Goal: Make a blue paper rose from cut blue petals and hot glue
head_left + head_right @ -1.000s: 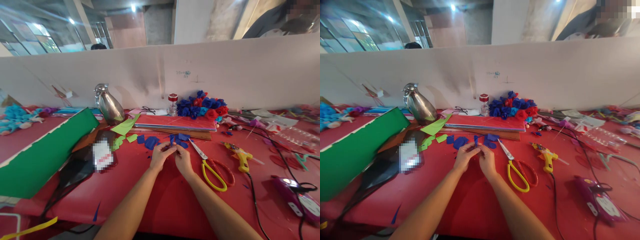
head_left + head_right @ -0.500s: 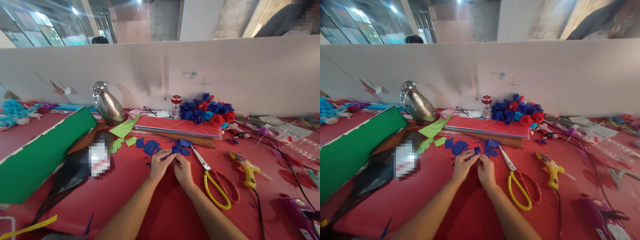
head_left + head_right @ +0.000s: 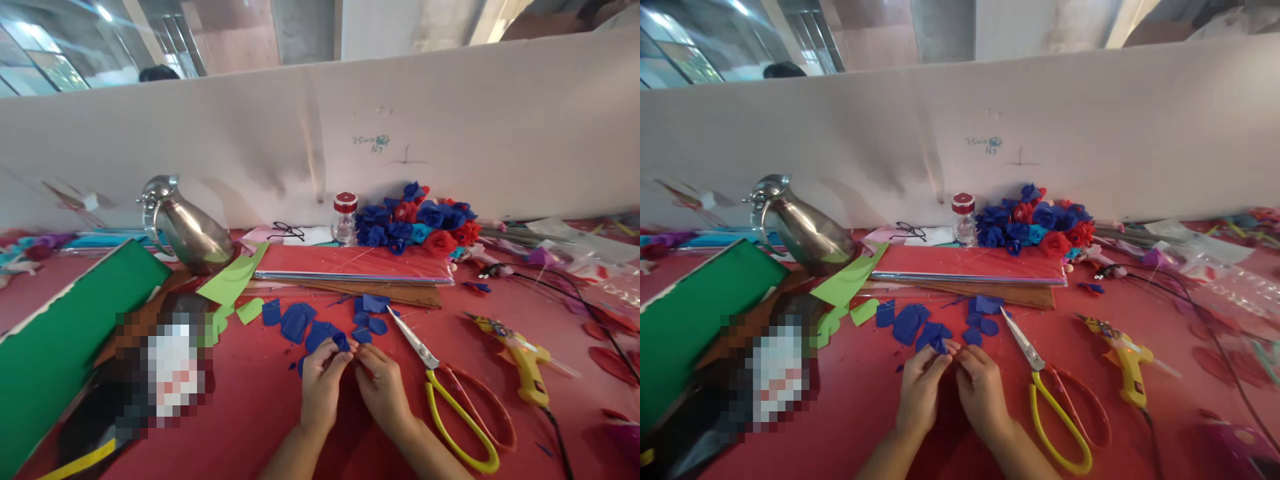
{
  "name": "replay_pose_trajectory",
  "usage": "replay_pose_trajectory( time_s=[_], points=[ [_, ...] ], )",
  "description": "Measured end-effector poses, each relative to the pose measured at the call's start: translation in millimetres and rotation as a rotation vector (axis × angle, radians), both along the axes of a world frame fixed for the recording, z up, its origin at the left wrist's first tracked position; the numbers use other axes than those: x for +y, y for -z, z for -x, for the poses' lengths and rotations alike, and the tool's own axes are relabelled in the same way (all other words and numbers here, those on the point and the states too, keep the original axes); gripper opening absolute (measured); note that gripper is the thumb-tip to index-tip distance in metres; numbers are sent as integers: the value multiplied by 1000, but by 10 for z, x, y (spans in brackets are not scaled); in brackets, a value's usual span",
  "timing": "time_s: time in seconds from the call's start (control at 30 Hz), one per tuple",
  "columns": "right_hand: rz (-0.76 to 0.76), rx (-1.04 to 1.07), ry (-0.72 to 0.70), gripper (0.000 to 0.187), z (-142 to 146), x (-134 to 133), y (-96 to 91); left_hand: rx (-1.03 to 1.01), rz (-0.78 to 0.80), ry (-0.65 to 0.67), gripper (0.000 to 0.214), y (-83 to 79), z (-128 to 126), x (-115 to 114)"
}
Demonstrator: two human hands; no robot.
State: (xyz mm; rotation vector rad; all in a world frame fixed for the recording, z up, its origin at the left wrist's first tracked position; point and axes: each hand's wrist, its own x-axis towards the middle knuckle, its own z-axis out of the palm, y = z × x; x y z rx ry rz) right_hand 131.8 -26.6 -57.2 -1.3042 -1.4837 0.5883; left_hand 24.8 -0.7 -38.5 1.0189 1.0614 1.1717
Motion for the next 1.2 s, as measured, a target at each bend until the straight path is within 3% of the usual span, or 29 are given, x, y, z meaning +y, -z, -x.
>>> replay_pose_trajectory(
  time_s=[0.37, 0.53, 0.7, 0.83, 0.97, 1.2],
  points=[
    [9, -9, 22, 35, -30, 72, 4, 29, -34, 6, 14, -21, -11, 54],
    [-94, 46, 102, 11, -80, 27, -144, 49, -138, -69, 10, 2, -24, 70],
    [-172, 260, 137, 7, -105, -45, -304, 64, -249, -140, 6, 92, -59, 130],
    [-70, 509, 14, 24, -97, 2, -403, 79, -329, -146, 7, 94, -82, 167],
    [41, 522, -112, 18, -59, 89, -468, 33, -346, -130, 8, 45, -86, 166],
    [31, 534, -15, 15, -35, 123, -376, 46, -358, -164, 5, 89, -79, 219]
  ],
)
